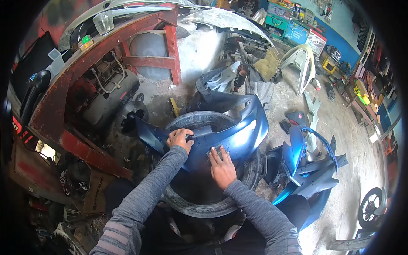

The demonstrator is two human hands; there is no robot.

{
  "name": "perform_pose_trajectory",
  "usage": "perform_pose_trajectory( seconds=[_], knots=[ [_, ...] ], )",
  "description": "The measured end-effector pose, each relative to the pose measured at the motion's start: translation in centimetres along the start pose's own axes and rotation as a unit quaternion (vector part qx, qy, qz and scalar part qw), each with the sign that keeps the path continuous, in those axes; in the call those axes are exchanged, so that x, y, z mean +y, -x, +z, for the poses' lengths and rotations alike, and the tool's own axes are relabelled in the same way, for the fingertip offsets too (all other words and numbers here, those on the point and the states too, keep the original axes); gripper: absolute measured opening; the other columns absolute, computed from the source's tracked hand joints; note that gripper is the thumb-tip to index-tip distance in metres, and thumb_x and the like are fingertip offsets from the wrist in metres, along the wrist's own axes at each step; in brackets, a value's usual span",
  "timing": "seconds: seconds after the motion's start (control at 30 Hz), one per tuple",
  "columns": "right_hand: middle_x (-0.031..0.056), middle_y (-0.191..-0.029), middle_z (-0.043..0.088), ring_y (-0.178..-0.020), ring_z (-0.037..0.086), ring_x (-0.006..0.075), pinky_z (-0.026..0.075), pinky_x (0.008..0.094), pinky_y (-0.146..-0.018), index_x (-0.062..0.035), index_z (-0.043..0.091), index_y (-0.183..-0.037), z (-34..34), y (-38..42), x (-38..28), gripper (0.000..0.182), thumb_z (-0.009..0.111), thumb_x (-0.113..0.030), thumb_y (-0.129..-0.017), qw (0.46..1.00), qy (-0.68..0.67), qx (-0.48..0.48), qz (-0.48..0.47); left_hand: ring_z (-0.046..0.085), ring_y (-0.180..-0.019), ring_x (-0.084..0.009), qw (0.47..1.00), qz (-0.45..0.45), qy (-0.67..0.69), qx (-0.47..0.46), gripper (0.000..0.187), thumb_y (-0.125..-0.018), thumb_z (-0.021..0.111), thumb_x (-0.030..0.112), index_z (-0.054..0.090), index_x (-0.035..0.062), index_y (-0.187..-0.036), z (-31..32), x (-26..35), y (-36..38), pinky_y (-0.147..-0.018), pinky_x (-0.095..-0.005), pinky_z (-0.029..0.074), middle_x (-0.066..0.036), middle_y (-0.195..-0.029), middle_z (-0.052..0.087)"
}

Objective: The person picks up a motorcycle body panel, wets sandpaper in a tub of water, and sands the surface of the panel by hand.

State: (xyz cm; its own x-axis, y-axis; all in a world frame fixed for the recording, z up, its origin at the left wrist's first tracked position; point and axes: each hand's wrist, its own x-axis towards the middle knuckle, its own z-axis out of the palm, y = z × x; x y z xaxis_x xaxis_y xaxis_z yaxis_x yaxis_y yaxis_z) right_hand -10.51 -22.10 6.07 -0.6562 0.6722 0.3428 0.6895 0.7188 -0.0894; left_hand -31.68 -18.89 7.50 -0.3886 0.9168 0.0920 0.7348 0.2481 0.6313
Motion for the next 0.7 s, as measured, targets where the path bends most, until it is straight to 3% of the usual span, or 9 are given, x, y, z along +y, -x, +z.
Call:
perform_pose_trajectory(
  seconds=[0.17,0.37,0.53,0.7],
  knots=[
    [0.0166,-0.146,0.051,-0.137,0.041,0.0445,0.034,0.0504,-0.116,0.0018,0.059,-0.132,0.3,0.1,0.1,0.049,0.06,-0.01,-0.084,1.0,-0.003,0.005,0.003,0.041,-0.132,-0.0216,0.999,0.038,-0.002,0.0,0.031,-0.076,0.082,0.012,0.066,0.0233,-0.101,0.5,-0.8,0.1,-0.114,-0.0447,0.024,0.006,-0.126,0.059],
    [0.0169,-0.145,0.052,-0.137,0.041,0.0443,0.033,0.0499,-0.116,0.0014,0.059,-0.131,0.1,0.0,0.0,0.049,0.06,-0.011,-0.085,1.0,0.001,0.004,-0.001,0.048,-0.127,-0.0218,0.999,0.037,0.021,0.007,0.028,-0.074,0.083,0.012,0.067,0.0207,-0.095,-0.3,-1.1,-0.1,-0.11,-0.045,0.03,0.006,-0.122,0.063],
    [0.0169,-0.145,0.051,-0.137,0.041,0.0442,0.034,0.0501,-0.116,0.0012,0.059,-0.131,0.2,0.1,0.0,0.048,0.06,-0.012,-0.085,1.0,-0.001,0.004,0.002,0.049,-0.125,-0.0235,0.995,0.101,0.003,0.024,0.029,-0.073,0.083,0.013,0.066,0.0199,-0.095,0.3,-1.8,0.0,-0.109,-0.046,0.032,0.004,-0.121,0.064],
    [0.0167,-0.146,0.051,-0.137,0.041,0.044,0.035,0.0502,-0.115,0.0003,0.059,-0.132,0.2,0.2,0.1,0.048,0.06,-0.012,-0.085,1.0,0.001,0.008,-0.001,0.049,-0.126,-0.0232,0.997,0.076,0.005,0.003,0.027,-0.074,0.083,0.016,0.066,0.02,-0.095,-0.3,-1.2,0.1,-0.109,-0.0461,0.031,0.004,-0.122,0.064]
  ],
)
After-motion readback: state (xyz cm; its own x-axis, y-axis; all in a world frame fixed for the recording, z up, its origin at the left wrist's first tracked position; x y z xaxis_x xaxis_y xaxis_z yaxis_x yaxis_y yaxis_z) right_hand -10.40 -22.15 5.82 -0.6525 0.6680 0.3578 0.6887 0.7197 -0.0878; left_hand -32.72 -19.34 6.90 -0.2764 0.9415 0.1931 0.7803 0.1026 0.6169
